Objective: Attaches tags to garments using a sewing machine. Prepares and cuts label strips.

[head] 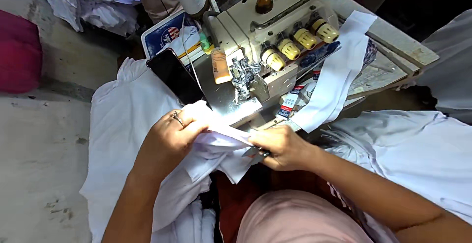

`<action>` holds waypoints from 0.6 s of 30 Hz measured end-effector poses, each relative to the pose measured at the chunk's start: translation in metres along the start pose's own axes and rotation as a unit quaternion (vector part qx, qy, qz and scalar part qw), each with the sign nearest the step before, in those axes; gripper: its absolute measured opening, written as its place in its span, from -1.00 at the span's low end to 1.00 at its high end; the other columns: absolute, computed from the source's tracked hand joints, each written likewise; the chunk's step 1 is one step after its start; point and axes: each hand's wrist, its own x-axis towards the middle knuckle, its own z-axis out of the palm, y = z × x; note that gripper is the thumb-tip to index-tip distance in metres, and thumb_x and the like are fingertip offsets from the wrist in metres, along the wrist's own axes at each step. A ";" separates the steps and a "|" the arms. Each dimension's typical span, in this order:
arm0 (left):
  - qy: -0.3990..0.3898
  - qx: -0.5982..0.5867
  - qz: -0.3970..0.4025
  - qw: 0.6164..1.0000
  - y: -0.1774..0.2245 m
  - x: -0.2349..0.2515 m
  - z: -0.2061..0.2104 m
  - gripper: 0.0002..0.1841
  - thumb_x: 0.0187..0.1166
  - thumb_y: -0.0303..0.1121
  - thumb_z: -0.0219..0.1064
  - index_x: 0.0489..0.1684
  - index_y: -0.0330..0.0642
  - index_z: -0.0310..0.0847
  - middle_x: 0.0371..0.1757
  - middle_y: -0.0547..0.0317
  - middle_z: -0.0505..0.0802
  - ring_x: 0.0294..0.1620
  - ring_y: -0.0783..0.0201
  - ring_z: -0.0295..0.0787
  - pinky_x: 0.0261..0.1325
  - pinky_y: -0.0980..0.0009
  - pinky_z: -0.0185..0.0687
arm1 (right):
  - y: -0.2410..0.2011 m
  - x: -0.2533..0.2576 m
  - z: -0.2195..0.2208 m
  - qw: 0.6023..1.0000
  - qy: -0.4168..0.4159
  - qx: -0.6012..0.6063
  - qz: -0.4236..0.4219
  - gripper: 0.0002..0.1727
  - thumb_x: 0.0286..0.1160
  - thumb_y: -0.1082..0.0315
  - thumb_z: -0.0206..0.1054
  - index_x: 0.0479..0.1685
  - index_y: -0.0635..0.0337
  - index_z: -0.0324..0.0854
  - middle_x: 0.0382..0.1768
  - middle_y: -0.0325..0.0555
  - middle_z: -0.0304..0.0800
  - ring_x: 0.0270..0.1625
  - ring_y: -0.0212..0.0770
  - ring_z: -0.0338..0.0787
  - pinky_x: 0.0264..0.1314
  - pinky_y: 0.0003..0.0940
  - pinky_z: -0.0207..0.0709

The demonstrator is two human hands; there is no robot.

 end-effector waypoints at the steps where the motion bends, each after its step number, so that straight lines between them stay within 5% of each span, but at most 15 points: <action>1: 0.022 0.010 0.002 1.000 0.001 -0.010 0.004 -0.79 0.63 -0.46 0.26 -0.31 -0.29 0.83 -0.30 -0.06 0.84 -0.10 0.07 0.82 0.16 0.27 0.66 | 0.002 -0.001 -0.004 1.000 0.002 -0.018 -0.013 -0.73 0.53 0.27 0.17 -0.35 0.24 0.70 -0.63 -0.07 0.60 -0.57 -0.12 0.66 -0.57 -0.24 0.44; 5: 0.091 0.044 0.012 0.995 0.005 -0.035 0.018 -0.90 0.74 -0.40 0.25 -0.16 -0.23 0.57 -0.29 0.00 0.80 -0.02 0.20 0.84 0.50 0.30 0.51 | 0.010 -0.002 -0.004 0.998 0.019 -0.018 -0.055 -0.76 0.53 0.33 0.16 -0.37 0.21 0.70 -0.63 -0.11 0.55 -0.56 -0.21 0.59 -0.54 -0.39 0.36; 11: 0.128 0.055 0.015 0.990 0.005 -0.043 0.027 -0.93 0.72 -0.41 0.27 -0.15 -0.20 0.55 -0.24 0.06 0.77 -0.03 0.25 0.79 0.55 0.29 0.44 | 0.013 -0.005 0.004 0.997 0.041 0.043 -0.048 -0.74 0.59 0.34 0.17 -0.34 0.25 0.72 -0.56 -0.09 0.55 -0.50 -0.29 0.55 -0.46 -0.51 0.36; 18: 0.047 -0.012 -0.063 0.997 0.005 -0.034 0.024 -0.77 0.66 -0.30 0.33 -0.24 -0.26 0.84 -0.46 -0.01 0.73 -0.31 0.12 0.68 0.10 0.26 0.51 | 0.015 -0.009 0.011 0.989 0.045 0.143 0.000 -0.74 0.59 0.39 0.20 -0.27 0.36 0.76 -0.37 -0.01 0.66 -0.34 -0.45 0.58 -0.27 -0.74 0.41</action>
